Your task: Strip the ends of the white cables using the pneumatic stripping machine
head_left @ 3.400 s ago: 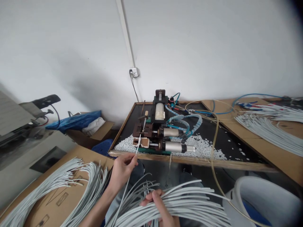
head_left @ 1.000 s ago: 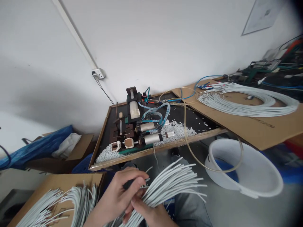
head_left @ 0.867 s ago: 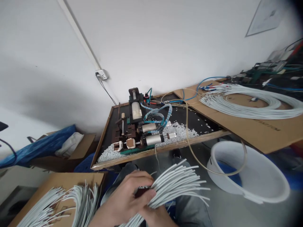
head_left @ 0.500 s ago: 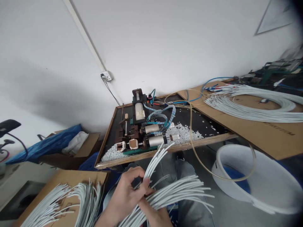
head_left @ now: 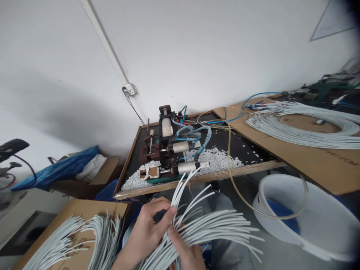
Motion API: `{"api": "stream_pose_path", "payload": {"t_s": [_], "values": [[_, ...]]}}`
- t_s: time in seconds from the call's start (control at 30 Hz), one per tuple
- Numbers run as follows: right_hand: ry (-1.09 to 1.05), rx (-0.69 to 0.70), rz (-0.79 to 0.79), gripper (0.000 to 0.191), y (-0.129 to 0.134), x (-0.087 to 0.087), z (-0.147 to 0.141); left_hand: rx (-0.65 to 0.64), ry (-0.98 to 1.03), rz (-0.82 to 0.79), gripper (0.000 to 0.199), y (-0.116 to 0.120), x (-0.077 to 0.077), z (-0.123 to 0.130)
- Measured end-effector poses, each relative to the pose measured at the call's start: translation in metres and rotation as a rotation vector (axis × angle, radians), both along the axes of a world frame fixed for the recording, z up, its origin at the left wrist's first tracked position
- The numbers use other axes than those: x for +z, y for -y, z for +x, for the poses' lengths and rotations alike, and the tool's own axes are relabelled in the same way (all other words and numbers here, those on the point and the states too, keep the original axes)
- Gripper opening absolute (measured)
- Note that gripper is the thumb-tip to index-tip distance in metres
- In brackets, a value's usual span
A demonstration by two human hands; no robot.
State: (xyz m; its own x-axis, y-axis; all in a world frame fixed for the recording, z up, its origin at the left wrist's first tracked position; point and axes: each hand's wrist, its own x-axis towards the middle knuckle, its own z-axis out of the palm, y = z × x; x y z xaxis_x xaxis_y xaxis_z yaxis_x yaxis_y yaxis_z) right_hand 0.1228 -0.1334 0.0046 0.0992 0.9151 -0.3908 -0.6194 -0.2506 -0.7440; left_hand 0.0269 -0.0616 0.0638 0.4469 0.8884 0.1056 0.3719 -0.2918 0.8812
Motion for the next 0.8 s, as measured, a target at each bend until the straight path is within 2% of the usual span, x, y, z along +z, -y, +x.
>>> {"api": "stream_pose_path", "payload": {"t_s": [0.1, 0.23, 0.33, 0.5, 0.63, 0.8], "values": [[0.016, 0.006, -0.053, 0.050, 0.000, -0.004, -0.003, -0.011, 0.020, -0.116, 0.037, 0.001, -0.006, -0.005], [-0.052, 0.071, 0.004, 0.058, -0.004, -0.011, -0.005, 0.030, 0.103, -0.283, 0.039, 0.003, -0.013, -0.008], [-0.065, 0.047, 0.002, 0.059, -0.007, -0.011, -0.005, 0.068, 0.157, -0.360, 0.038, -0.001, -0.014, -0.008], [-0.050, -0.038, -0.068, 0.051, -0.004, 0.001, -0.004, 0.124, 0.264, -0.207, 0.032, -0.018, -0.019, -0.015], [-0.010, -0.053, -0.175, 0.058, -0.002, 0.007, -0.003, 0.265, 0.315, -0.123, 0.033, -0.033, -0.032, -0.024], [0.003, -0.037, -0.196, 0.062, -0.004, 0.006, -0.004, 0.419, 0.295, -0.102, 0.036, -0.046, -0.048, -0.032]]}}
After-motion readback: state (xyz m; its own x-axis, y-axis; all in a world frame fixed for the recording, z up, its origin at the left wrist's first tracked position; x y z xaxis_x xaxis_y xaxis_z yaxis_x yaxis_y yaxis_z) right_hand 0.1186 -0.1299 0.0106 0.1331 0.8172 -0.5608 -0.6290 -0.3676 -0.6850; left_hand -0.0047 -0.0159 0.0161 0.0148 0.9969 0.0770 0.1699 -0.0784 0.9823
